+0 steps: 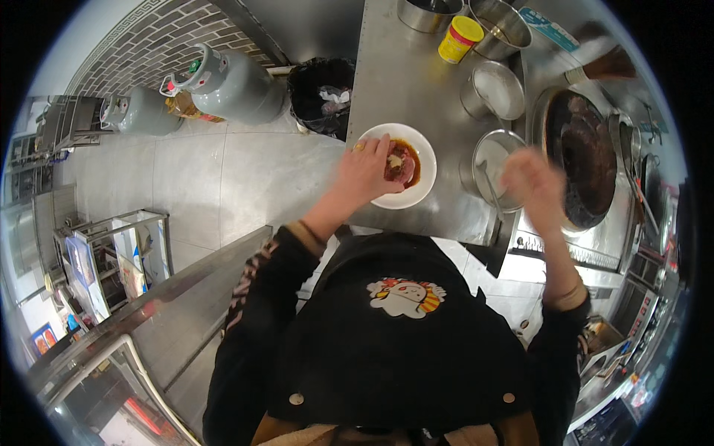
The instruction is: The person mixes raw ground meat with a white powder in a white bowl using their right hand while holding the bowl with the left. They move from the counter to the sink, rinse their hand under running water, and continue mixing the meat until the clip ends.
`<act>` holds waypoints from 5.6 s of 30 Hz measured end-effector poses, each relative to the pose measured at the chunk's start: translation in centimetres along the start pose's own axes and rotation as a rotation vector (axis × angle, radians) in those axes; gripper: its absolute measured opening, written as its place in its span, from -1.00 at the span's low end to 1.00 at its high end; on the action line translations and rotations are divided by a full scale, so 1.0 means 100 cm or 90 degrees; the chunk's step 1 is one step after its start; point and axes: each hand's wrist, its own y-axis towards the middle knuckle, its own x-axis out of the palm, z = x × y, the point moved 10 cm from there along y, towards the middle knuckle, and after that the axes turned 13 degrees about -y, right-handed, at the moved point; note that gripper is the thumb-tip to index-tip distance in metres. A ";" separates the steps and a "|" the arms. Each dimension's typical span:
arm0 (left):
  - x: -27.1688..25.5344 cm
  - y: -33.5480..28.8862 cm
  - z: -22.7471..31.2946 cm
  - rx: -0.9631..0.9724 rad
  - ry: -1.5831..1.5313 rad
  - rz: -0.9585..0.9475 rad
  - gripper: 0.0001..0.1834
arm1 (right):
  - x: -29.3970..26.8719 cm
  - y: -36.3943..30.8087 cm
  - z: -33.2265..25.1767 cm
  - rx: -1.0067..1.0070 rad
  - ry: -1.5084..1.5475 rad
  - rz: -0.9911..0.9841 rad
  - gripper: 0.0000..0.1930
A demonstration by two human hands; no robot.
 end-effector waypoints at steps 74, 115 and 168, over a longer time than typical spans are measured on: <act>0.059 -0.006 0.024 0.176 0.028 -0.069 -0.59 | 0.157 -0.003 0.169 0.327 0.168 -0.016 -0.74; 0.059 0.014 -0.011 0.047 -0.062 -0.105 -0.57 | 0.154 -0.004 0.164 0.322 0.183 -0.023 -0.77; 0.056 0.009 0.046 0.201 -0.033 -0.024 -0.73 | 0.159 -0.003 0.171 0.324 0.224 -0.006 -0.79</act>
